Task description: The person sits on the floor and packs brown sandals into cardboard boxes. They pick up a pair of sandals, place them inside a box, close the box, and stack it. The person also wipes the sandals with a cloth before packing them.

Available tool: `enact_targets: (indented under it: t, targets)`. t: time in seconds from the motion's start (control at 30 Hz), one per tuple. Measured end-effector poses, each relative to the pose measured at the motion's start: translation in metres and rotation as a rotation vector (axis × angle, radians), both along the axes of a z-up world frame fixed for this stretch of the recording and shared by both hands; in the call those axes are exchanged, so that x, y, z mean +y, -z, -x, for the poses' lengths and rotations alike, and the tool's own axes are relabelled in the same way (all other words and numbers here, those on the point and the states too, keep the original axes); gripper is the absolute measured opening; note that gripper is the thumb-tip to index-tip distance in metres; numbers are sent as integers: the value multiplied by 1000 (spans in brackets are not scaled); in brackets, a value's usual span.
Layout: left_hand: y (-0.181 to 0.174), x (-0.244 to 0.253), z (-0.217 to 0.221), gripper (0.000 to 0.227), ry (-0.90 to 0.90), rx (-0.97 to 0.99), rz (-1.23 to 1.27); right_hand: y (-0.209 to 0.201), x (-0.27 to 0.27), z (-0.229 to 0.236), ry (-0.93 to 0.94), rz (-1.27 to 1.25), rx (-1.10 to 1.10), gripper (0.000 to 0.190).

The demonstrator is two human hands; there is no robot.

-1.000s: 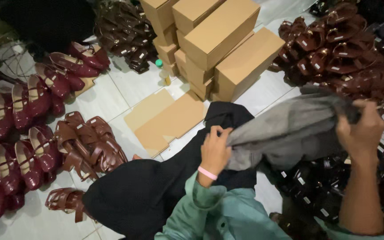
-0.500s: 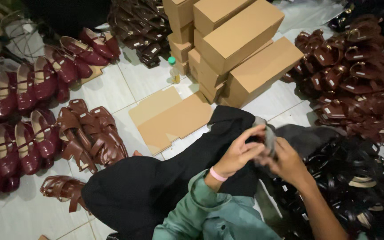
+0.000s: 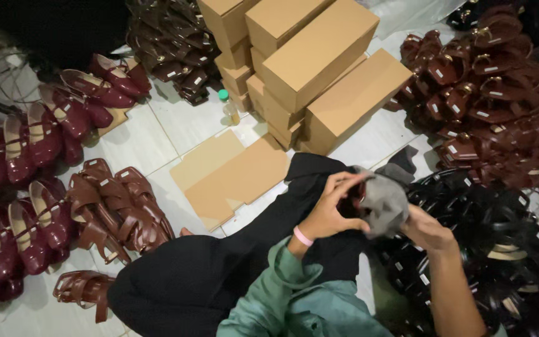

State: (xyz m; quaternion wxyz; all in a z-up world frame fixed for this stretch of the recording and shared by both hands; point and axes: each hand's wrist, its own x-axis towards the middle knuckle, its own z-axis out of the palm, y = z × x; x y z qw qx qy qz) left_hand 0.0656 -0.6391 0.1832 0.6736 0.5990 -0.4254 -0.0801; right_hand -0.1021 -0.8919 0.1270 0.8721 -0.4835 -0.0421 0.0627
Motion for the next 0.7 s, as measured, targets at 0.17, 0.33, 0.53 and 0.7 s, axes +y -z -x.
enact_targets:
  t: [0.17, 0.33, 0.53, 0.7]
  targets:
    - [-10, 4, -27, 40, 257, 2, -137, 23, -2, -3, 170, -344, 182, 82]
    - [10, 16, -15, 18, -38, -131, -251, 76, 16, 10, 260, -262, 428, 45]
    - [44, 22, -1, 26, -74, 131, -237, 50, 22, -7, 106, 717, 46, 40]
    - [78, 54, -22, 18, 14, 140, -224, -13, 81, -58, 600, 908, -138, 64]
